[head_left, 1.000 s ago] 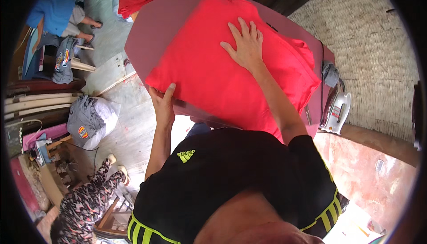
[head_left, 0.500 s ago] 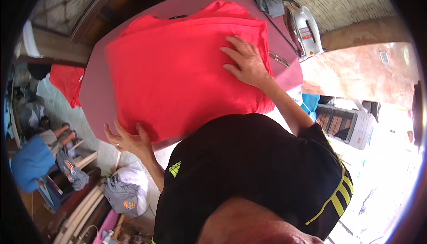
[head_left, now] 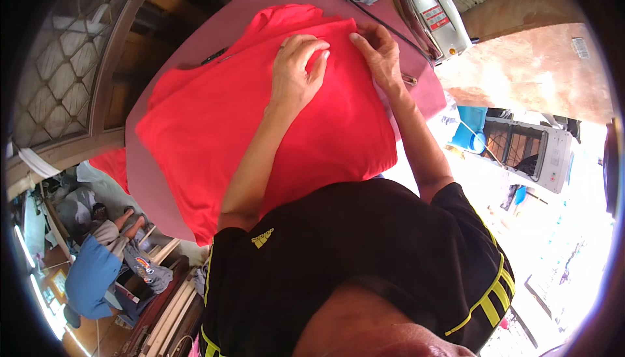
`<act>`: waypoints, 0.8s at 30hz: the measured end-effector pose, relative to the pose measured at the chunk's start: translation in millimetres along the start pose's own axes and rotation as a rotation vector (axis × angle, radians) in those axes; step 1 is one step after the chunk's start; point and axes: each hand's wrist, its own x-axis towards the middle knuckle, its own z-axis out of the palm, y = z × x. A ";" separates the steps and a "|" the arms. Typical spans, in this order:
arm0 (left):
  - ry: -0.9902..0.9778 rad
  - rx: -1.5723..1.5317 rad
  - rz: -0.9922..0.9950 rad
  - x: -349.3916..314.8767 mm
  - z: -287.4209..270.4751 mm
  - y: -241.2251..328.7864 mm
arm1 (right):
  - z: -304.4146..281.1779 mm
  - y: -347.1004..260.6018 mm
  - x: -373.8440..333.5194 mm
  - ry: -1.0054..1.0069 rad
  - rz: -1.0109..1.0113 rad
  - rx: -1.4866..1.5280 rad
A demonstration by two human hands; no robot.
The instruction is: The person lays a red t-shirt on a table and uses a small blade to cut off the attached tags. They carefully maneuver the blade around the fabric to remove the tags from the collar and side seams.
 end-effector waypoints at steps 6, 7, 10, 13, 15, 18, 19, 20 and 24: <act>0.063 -0.056 -0.116 -9.2 23.2 -19.0 | 1.1 13.2 6.2 0.016 -0.092 -0.096; 0.077 -0.119 -0.188 -8.2 22.1 -17.9 | 1.3 15.4 8.4 0.013 -0.117 -0.098; 0.118 0.071 -0.047 -5.4 21.6 -15.3 | 3.4 13.1 6.6 0.053 -0.255 -0.040; 0.142 0.193 0.065 -3.5 22.1 -11.2 | 3.3 5.3 -6.5 0.081 -0.377 -0.096; 0.102 0.249 0.132 -1.4 22.8 -11.8 | 0.4 0.7 -13.3 0.054 -0.464 -0.155; 0.008 0.264 0.151 1.5 22.1 -8.4 | -6.2 -1.6 -22.4 -0.043 -0.561 -0.172; -0.025 0.271 0.163 -1.3 21.3 -11.6 | -8.3 -2.8 -22.3 -0.086 -0.587 -0.168; -0.058 0.278 0.175 -4.6 19.0 -16.6 | -10.3 -5.5 -21.4 -0.129 -0.612 -0.163; -0.064 0.232 0.149 -6.5 18.6 -16.9 | -19.4 -12.2 -14.9 -0.083 -0.397 -0.193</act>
